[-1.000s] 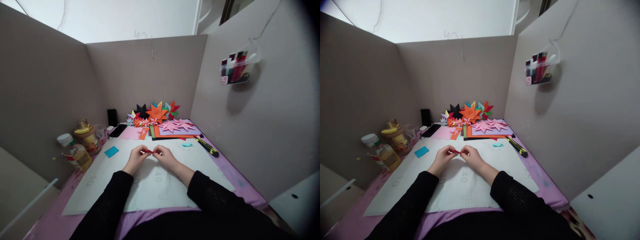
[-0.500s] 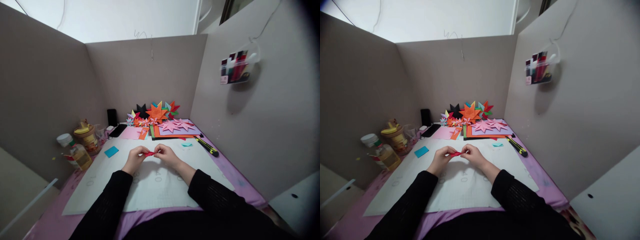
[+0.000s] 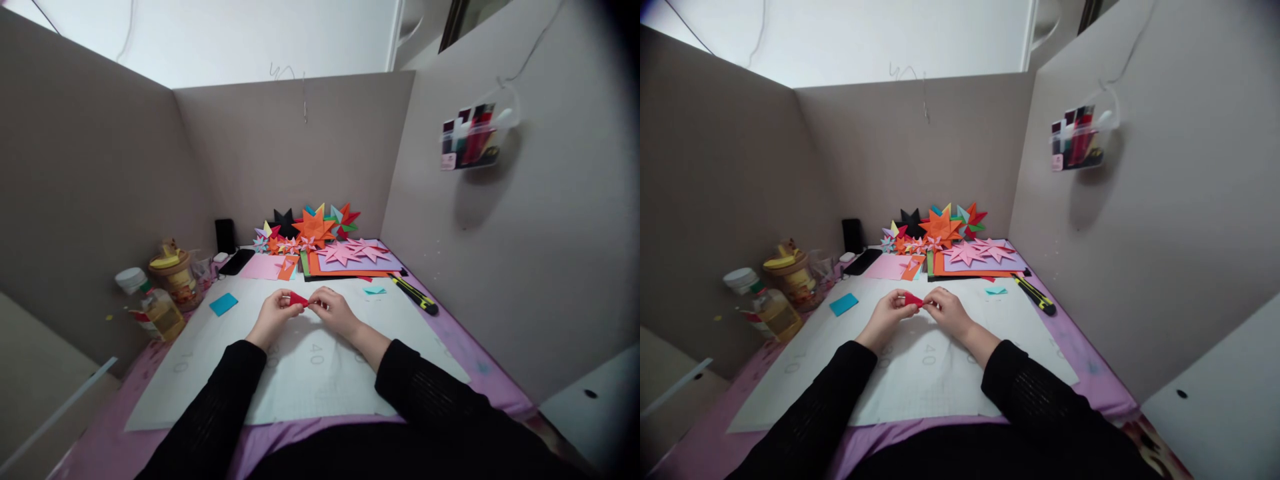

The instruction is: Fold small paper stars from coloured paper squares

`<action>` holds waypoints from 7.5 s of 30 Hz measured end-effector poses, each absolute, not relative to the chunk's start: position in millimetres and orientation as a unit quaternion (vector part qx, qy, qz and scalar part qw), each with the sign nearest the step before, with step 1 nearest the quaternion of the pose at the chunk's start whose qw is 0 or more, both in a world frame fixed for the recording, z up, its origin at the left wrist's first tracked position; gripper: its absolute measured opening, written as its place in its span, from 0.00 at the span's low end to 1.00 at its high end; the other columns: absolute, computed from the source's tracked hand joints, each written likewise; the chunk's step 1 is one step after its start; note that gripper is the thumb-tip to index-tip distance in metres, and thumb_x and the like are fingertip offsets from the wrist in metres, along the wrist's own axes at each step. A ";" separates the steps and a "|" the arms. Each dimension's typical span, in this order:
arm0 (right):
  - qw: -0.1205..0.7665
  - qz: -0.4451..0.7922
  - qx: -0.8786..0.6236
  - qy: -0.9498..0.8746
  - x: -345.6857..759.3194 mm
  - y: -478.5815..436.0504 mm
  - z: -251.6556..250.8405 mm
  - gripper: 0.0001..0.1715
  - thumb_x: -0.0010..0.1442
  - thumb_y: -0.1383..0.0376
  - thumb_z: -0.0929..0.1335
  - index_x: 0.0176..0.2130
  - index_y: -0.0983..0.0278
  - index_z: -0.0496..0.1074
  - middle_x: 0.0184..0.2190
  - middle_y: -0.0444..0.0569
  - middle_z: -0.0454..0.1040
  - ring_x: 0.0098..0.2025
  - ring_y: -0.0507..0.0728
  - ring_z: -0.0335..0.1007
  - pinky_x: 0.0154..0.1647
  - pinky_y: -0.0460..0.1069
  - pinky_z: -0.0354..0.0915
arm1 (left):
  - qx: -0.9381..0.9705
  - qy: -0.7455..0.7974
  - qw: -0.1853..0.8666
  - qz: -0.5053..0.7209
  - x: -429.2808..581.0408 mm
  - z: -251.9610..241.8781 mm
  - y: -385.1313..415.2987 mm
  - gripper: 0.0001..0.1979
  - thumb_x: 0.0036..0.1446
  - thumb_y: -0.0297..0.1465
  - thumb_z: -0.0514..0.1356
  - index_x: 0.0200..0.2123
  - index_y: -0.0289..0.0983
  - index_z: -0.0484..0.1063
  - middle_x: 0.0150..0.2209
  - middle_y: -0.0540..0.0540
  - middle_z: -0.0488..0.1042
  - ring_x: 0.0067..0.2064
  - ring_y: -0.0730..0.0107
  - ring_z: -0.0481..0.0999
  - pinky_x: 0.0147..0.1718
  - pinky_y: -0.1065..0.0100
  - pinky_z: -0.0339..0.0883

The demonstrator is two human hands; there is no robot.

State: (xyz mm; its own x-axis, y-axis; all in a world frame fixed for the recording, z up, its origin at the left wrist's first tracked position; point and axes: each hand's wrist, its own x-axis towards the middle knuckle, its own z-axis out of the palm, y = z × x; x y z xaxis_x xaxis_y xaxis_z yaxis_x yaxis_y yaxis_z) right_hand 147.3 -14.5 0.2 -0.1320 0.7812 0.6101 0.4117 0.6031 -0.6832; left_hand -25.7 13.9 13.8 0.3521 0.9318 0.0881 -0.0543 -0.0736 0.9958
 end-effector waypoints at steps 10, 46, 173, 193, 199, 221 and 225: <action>0.540 0.404 -0.435 -0.597 139.0 -8.6 -10.5 0.07 0.51 0.62 0.66 0.29 0.64 0.67 0.22 0.43 0.69 0.24 0.50 0.64 0.27 0.46 0.62 | 0.631 0.360 0.532 0.436 -24.9 12.5 14.2 0.14 0.39 0.32 0.66 0.30 0.34 0.68 0.29 0.46 0.76 0.31 0.69 0.74 0.32 0.69 0.65; 0.542 0.262 -0.482 -0.636 129.8 -14.7 -6.1 0.05 0.52 0.64 0.65 0.26 0.64 0.67 0.26 0.44 0.68 0.29 0.52 0.63 0.27 0.45 0.58 | 0.575 0.386 0.524 0.495 -19.1 10.2 10.9 0.19 0.42 0.35 0.65 0.38 0.34 0.64 0.25 0.48 0.75 0.30 0.67 0.76 0.30 0.70 0.65; 0.615 0.205 -0.366 -0.668 138.9 -17.3 -0.4 0.03 0.53 0.68 0.67 0.28 0.62 0.71 0.29 0.48 0.71 0.33 0.54 0.68 0.34 0.49 0.65 | 0.659 0.311 0.591 0.347 -28.5 19.5 6.1 0.11 0.52 0.37 0.59 0.30 0.35 0.62 0.33 0.48 0.69 0.38 0.69 0.73 0.32 0.72 0.65; 0.604 0.282 -0.403 -0.628 131.3 -21.2 -2.8 0.05 0.53 0.64 0.67 0.29 0.64 0.70 0.29 0.46 0.70 0.31 0.53 0.66 0.33 0.47 0.64 | 0.592 0.328 0.618 0.400 -24.0 16.3 7.2 0.12 0.43 0.31 0.64 0.27 0.36 0.62 0.25 0.52 0.69 0.26 0.76 0.70 0.28 0.73 0.63; 0.585 0.286 -0.378 -0.658 129.4 -22.6 -1.1 0.06 0.52 0.64 0.68 0.33 0.63 0.70 0.32 0.47 0.70 0.34 0.53 0.67 0.36 0.48 0.66 | 0.511 0.313 0.704 0.382 -27.0 17.0 8.3 0.10 0.40 0.26 0.63 0.26 0.35 0.63 0.22 0.52 0.70 0.24 0.77 0.69 0.24 0.75 0.60; 0.606 0.432 -0.409 -0.529 130.6 -17.3 0.8 0.10 0.51 0.60 0.67 0.31 0.65 0.69 0.18 0.42 0.69 0.20 0.50 0.64 0.23 0.45 0.62 | 0.655 0.395 0.509 0.394 -24.8 19.3 4.6 0.14 0.48 0.40 0.61 0.29 0.33 0.69 0.25 0.46 0.73 0.30 0.67 0.74 0.26 0.72 0.63; 0.604 0.442 -0.406 -0.525 132.1 -15.8 -0.8 0.10 0.51 0.60 0.67 0.31 0.65 0.69 0.17 0.41 0.69 0.20 0.49 0.64 0.22 0.45 0.61 | 0.644 0.393 0.537 0.377 -26.4 20.0 5.6 0.14 0.45 0.39 0.62 0.28 0.33 0.70 0.26 0.46 0.74 0.30 0.68 0.74 0.26 0.72 0.64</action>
